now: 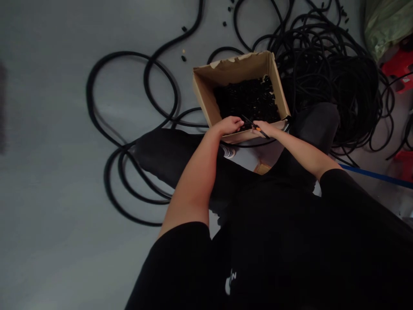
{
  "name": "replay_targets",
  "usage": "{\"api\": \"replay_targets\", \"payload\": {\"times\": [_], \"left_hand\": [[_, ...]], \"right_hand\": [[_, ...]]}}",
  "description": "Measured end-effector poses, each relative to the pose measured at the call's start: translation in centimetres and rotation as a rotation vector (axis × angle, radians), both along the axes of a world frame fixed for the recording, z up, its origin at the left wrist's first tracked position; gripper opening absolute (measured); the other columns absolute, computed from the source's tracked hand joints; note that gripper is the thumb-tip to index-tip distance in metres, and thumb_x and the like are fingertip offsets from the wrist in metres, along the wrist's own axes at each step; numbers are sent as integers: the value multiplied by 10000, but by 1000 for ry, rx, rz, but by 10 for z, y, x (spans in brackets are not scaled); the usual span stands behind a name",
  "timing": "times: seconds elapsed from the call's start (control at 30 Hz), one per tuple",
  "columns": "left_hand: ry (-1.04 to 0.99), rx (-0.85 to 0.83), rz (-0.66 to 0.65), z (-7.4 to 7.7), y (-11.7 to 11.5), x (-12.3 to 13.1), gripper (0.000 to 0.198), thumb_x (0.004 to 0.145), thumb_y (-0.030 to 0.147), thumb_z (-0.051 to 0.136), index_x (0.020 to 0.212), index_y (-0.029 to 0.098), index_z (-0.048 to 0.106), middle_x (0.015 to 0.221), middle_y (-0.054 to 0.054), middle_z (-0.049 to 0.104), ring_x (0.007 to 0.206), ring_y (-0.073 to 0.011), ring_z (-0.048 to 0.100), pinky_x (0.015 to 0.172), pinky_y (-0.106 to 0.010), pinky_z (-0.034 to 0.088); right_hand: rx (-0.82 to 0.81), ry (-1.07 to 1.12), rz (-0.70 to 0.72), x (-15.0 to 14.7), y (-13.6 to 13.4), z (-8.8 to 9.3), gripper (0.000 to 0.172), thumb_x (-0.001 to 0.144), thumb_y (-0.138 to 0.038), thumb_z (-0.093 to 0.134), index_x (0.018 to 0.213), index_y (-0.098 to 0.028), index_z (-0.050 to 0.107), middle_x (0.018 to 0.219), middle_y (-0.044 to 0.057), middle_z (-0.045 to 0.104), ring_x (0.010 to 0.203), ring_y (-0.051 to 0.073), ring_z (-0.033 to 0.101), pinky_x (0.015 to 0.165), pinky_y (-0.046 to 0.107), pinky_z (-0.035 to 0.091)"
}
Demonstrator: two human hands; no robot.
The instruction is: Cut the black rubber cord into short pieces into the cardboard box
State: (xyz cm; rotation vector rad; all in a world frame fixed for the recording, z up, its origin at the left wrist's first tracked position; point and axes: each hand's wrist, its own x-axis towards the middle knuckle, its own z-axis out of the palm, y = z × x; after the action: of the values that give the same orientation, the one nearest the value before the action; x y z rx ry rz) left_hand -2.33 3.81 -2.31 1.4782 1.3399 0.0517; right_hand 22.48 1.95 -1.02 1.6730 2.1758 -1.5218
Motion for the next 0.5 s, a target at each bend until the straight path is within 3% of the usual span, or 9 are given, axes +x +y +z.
{"api": "replay_targets", "payload": {"times": [0.17, 0.27, 0.37, 0.5], "left_hand": [[63, 88, 144, -1, 2, 1, 218, 996, 292, 833, 832, 273, 690, 818, -66, 741, 1010, -313, 738, 1020, -389, 579], [21, 114, 187, 2, 2, 0, 128, 963, 317, 864, 959, 257, 751, 917, -76, 796, 1119, -331, 761, 1095, -415, 610], [17, 110, 219, 6, 1, 0, 150, 951, 297, 855, 1061, 241, 769, 1043, -93, 842, 1115, -318, 777, 1129, -443, 638], [-19, 39, 284, 6, -2, 4, 219, 938, 230, 878, 1080, 242, 713, 1015, -68, 811, 984, -272, 783, 1078, -451, 663]], "right_hand": [[41, -101, -61, 0, 4, 2, 224, 998, -214, 799, 873, -254, 618, 795, -15, 620, 879, 230, 692, 817, 294, 446], [-74, -79, -108, -2, 1, 3, 226, 1051, -202, 828, 966, -250, 623, 801, -31, 637, 768, 195, 682, 766, 280, 476], [-219, -37, -166, -3, -5, -1, 287, 1062, -201, 884, 1046, -253, 602, 839, -53, 650, 656, 154, 659, 685, 260, 503], [-221, 71, -141, -7, -10, -17, 262, 1090, -167, 828, 1063, -256, 583, 839, -69, 638, 691, 137, 675, 682, 232, 521]]}}
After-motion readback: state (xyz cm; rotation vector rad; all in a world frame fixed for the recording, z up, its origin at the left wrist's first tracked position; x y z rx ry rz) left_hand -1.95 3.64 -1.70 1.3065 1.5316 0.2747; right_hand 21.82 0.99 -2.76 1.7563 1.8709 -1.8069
